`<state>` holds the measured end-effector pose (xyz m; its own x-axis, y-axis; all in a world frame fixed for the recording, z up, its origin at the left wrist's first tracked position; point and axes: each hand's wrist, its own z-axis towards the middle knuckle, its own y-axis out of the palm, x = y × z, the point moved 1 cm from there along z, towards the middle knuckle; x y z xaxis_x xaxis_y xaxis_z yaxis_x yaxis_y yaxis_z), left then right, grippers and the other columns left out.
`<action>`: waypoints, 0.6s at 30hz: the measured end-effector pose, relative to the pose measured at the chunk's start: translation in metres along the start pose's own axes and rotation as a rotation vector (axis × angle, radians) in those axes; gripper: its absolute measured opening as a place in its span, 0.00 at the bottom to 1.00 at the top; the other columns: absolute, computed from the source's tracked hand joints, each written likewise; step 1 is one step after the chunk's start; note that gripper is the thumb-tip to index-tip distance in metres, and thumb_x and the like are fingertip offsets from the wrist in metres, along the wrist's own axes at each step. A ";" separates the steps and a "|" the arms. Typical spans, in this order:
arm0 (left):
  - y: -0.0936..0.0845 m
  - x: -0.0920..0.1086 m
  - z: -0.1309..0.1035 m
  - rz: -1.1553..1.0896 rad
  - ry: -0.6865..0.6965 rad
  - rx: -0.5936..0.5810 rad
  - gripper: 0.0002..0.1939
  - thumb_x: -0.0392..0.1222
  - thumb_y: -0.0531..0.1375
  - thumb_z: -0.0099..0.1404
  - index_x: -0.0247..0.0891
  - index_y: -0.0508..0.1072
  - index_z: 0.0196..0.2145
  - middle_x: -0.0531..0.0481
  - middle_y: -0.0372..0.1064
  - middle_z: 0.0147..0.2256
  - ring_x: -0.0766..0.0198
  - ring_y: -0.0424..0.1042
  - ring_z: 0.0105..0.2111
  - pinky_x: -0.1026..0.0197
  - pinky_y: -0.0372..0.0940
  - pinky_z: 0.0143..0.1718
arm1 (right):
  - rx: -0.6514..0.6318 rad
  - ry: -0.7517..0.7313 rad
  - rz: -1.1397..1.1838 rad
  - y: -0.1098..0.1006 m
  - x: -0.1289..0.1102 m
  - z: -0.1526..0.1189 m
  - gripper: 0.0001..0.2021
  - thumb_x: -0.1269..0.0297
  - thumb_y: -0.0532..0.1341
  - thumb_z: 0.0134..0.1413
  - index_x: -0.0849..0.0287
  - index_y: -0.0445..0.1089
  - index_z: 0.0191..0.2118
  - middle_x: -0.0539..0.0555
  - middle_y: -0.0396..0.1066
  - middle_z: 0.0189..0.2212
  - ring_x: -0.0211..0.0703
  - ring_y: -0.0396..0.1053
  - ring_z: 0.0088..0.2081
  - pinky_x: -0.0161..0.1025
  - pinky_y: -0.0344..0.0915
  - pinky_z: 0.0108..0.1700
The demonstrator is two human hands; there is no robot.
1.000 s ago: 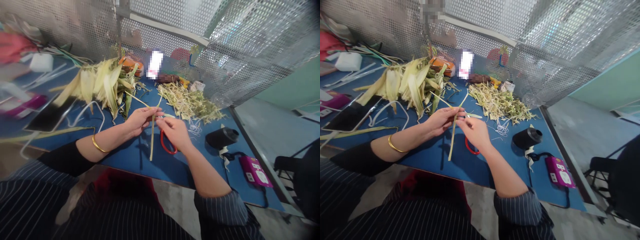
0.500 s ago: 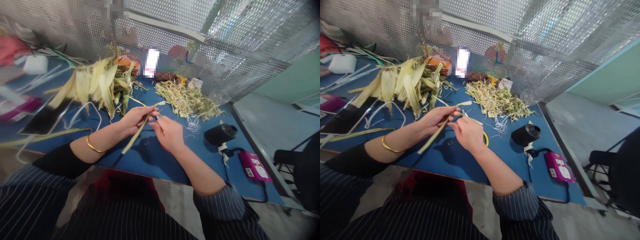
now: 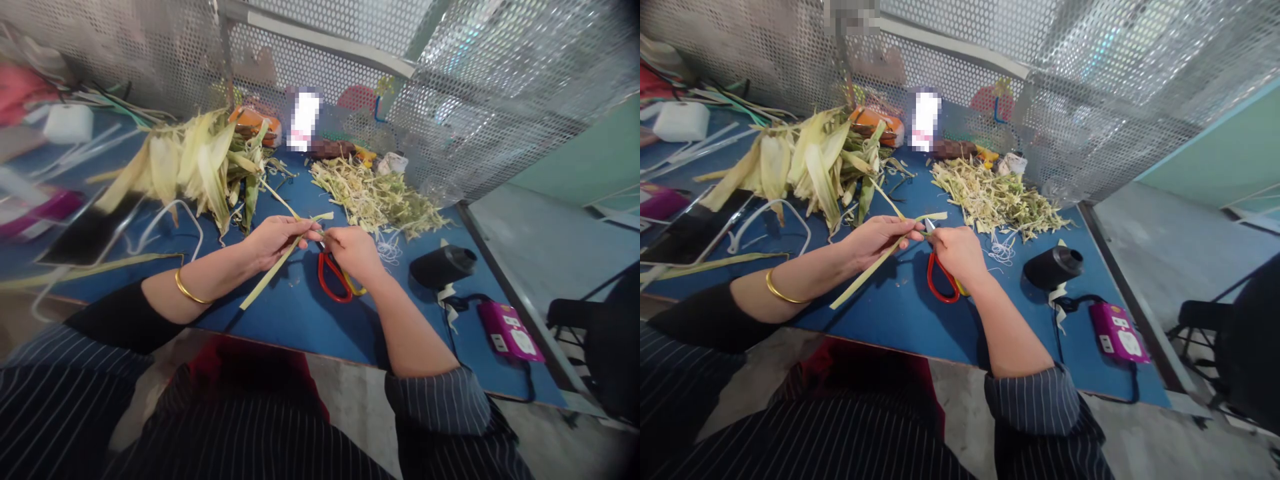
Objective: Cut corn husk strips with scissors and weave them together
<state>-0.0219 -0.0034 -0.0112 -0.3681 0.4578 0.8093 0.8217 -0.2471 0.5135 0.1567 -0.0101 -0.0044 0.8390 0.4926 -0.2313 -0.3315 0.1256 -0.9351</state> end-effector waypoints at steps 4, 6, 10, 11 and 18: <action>0.002 -0.002 -0.002 0.110 0.087 0.012 0.07 0.36 0.60 0.62 0.28 0.76 0.33 0.45 0.75 0.30 0.75 0.68 0.19 0.74 0.52 0.12 | 0.103 -0.060 0.113 -0.016 0.000 -0.003 0.09 0.62 0.57 0.56 0.58 0.73 0.33 0.52 0.74 0.28 0.41 0.69 0.30 0.38 0.59 0.37; 0.005 -0.001 -0.005 0.196 0.103 -0.008 0.08 0.37 0.61 0.61 0.28 0.76 0.34 0.42 0.76 0.32 0.73 0.70 0.20 0.73 0.49 0.11 | 0.261 -0.020 0.214 -0.024 0.000 -0.005 0.10 0.61 0.56 0.57 0.58 0.73 0.34 0.52 0.74 0.30 0.41 0.69 0.32 0.38 0.60 0.38; 0.014 -0.004 -0.014 0.386 0.043 -0.152 0.12 0.38 0.63 0.58 0.28 0.76 0.39 0.38 0.76 0.36 0.68 0.74 0.24 0.73 0.49 0.11 | 0.406 0.047 0.286 -0.028 -0.005 -0.007 0.12 0.57 0.57 0.57 0.57 0.74 0.32 0.53 0.71 0.30 0.42 0.67 0.34 0.40 0.62 0.40; 0.017 -0.006 -0.016 0.435 0.033 -0.190 0.13 0.39 0.63 0.58 0.29 0.76 0.39 0.38 0.76 0.37 0.67 0.74 0.25 0.73 0.49 0.11 | 0.373 0.052 0.299 -0.025 -0.007 -0.007 0.12 0.56 0.58 0.56 0.57 0.75 0.32 0.53 0.70 0.30 0.41 0.67 0.34 0.40 0.62 0.40; 0.028 -0.026 -0.019 0.642 0.006 -0.249 0.12 0.42 0.61 0.59 0.31 0.76 0.37 0.39 0.77 0.33 0.66 0.74 0.22 0.72 0.48 0.11 | 0.011 0.196 0.671 -0.008 -0.022 -0.005 0.11 0.56 0.62 0.51 0.59 0.73 0.28 0.49 0.68 0.25 0.35 0.63 0.26 0.35 0.59 0.29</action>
<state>0.0026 -0.0383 -0.0121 0.1554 0.1507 0.9763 0.7536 -0.6571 -0.0186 0.1435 -0.0263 0.0065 0.5130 0.3025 -0.8033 -0.8091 -0.1420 -0.5702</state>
